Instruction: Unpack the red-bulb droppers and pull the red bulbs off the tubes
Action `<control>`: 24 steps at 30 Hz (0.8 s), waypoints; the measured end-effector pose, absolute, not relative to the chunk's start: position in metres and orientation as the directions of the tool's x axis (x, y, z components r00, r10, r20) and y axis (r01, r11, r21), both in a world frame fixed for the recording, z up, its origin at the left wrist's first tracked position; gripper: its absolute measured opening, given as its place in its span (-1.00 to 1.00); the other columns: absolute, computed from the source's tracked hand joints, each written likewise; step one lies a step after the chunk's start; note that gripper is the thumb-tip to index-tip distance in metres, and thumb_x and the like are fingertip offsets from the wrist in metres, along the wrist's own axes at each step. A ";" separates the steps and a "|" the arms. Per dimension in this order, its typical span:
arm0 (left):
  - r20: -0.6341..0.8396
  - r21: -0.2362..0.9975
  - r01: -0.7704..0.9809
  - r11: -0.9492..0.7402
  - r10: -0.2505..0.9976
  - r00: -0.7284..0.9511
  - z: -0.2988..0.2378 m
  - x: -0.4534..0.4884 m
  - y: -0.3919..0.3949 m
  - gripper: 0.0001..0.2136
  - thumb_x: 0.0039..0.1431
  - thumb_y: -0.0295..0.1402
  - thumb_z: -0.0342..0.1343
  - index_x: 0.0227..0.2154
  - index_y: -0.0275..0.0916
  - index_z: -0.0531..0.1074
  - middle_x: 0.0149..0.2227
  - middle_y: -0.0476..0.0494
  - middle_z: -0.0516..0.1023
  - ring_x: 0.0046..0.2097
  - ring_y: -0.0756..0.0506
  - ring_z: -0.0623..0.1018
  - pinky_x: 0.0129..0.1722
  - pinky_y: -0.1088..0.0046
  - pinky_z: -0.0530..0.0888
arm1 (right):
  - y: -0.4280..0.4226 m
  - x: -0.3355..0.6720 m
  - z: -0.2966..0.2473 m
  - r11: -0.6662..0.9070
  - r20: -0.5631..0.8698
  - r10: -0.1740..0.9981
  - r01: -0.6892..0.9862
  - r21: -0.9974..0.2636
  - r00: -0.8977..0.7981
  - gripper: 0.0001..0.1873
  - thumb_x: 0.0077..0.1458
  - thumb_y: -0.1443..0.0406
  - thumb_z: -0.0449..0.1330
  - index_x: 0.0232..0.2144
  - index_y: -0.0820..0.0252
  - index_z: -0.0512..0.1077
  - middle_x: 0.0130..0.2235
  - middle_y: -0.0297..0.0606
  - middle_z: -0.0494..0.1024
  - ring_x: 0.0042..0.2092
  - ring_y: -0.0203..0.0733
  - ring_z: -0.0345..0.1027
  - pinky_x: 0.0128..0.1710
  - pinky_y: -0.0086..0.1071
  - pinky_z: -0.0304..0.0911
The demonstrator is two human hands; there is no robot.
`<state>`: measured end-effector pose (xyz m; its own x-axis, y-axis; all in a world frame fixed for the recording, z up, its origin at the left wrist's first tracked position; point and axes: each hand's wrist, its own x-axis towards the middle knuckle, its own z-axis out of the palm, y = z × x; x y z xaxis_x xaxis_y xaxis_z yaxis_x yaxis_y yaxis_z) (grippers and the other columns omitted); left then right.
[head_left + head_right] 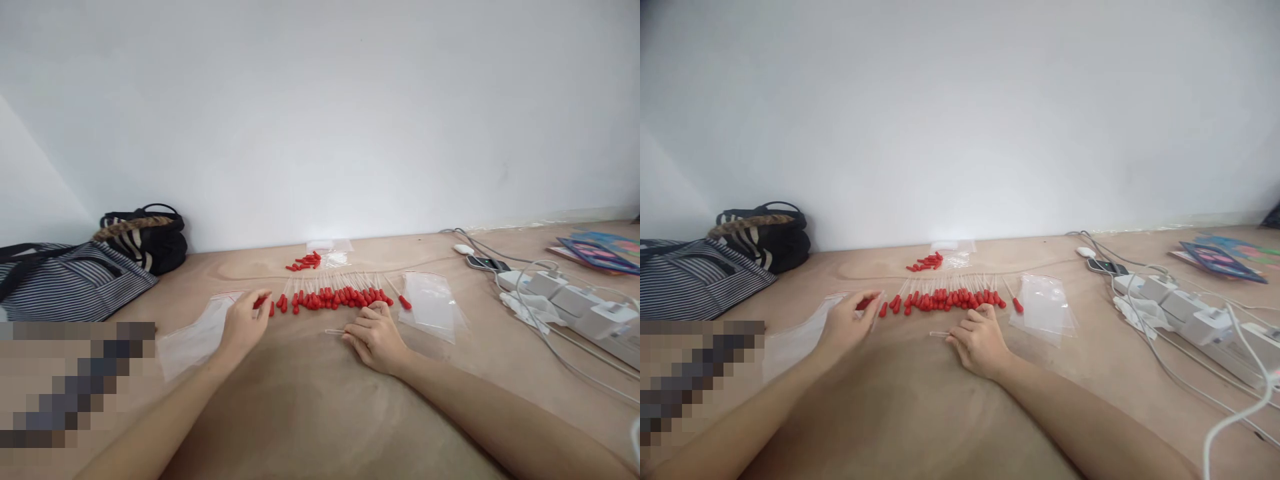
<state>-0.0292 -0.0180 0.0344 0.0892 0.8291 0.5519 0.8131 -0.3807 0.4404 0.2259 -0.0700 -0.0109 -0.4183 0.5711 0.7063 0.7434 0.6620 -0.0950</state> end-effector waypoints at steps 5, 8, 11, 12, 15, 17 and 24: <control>0.295 0.424 0.900 -0.104 0.955 -0.028 0.044 -0.032 0.016 -0.75 0.01 -0.33 -0.01 -0.25 -0.26 0.43 -0.30 -0.13 0.57 -0.26 -0.11 0.54 -0.26 0.46 0.40 | -0.069 0.226 -0.012 0.652 0.690 0.593 0.750 -0.109 -0.416 -0.79 0.09 0.31 0.04 -0.50 0.19 0.42 -0.60 -0.36 0.38 -0.40 -0.31 0.12 -0.16 -0.25 -0.12; 0.256 0.404 0.911 -0.075 0.966 -0.035 0.042 -0.027 0.030 -0.81 -0.04 -0.33 0.04 -0.37 -0.27 0.47 -0.37 -0.14 0.58 -0.30 -0.12 0.54 -0.32 0.48 0.39 | -0.069 0.227 -0.013 0.648 0.689 0.598 0.753 -0.115 -0.410 -0.81 0.08 0.32 0.04 -0.50 0.19 0.42 -0.60 -0.36 0.39 -0.40 -0.31 0.12 -0.16 -0.25 -0.12; 0.246 0.388 0.919 -0.074 0.969 -0.026 0.042 -0.024 0.034 -0.84 -0.07 -0.28 0.08 -0.49 -0.26 0.47 -0.45 -0.14 0.58 -0.34 -0.15 0.54 -0.39 0.47 0.38 | -0.069 0.228 -0.012 0.653 0.693 0.595 0.748 -0.121 -0.407 -0.82 0.07 0.32 0.05 -0.49 0.19 0.42 -0.60 -0.36 0.39 -0.40 -0.31 0.11 -0.17 -0.25 -0.12; 0.254 0.382 0.921 -0.080 0.967 -0.021 0.042 -0.024 0.033 -0.83 -0.08 -0.26 0.09 -0.50 -0.27 0.47 -0.45 -0.15 0.57 -0.33 -0.16 0.53 -0.40 0.46 0.37 | -0.069 0.227 -0.013 0.654 0.696 0.592 0.747 -0.121 -0.406 -0.82 0.07 0.32 0.05 -0.49 0.19 0.42 -0.60 -0.36 0.39 -0.40 -0.31 0.11 -0.17 -0.25 -0.12; 0.348 0.364 0.920 -0.146 0.937 0.011 0.043 -0.019 0.015 -0.79 0.00 -0.24 0.04 -0.43 -0.27 0.46 -0.34 -0.17 0.55 -0.26 -0.16 0.50 -0.32 0.44 0.37 | -0.069 0.225 -0.013 0.651 0.710 0.581 0.750 -0.113 -0.397 -0.81 0.07 0.31 0.05 -0.50 0.19 0.43 -0.61 -0.37 0.38 -0.41 -0.31 0.10 -0.17 -0.25 -0.12; 0.460 0.362 0.873 -0.326 0.877 0.137 0.041 -0.012 -0.007 -0.80 0.08 -0.28 -0.03 -0.40 -0.25 0.45 -0.34 -0.14 0.52 -0.27 -0.11 0.48 -0.29 0.45 0.36 | -0.069 0.222 -0.013 0.645 0.722 0.572 0.757 -0.104 -0.389 -0.80 0.07 0.30 0.06 -0.52 0.18 0.43 -0.62 -0.37 0.37 -0.42 -0.32 0.10 -0.17 -0.24 -0.13; 0.468 0.303 0.452 -0.839 0.544 0.696 0.023 0.025 -0.063 -0.83 0.16 -0.37 -0.04 -0.25 -0.22 0.43 -0.33 -0.11 0.46 -0.28 -0.03 0.44 -0.25 0.47 0.38 | -0.074 0.215 -0.010 0.684 0.740 0.499 0.729 -0.017 -0.451 -0.81 0.07 0.27 0.06 -0.51 0.14 0.43 -0.64 -0.40 0.34 -0.43 -0.33 0.07 -0.16 -0.25 -0.13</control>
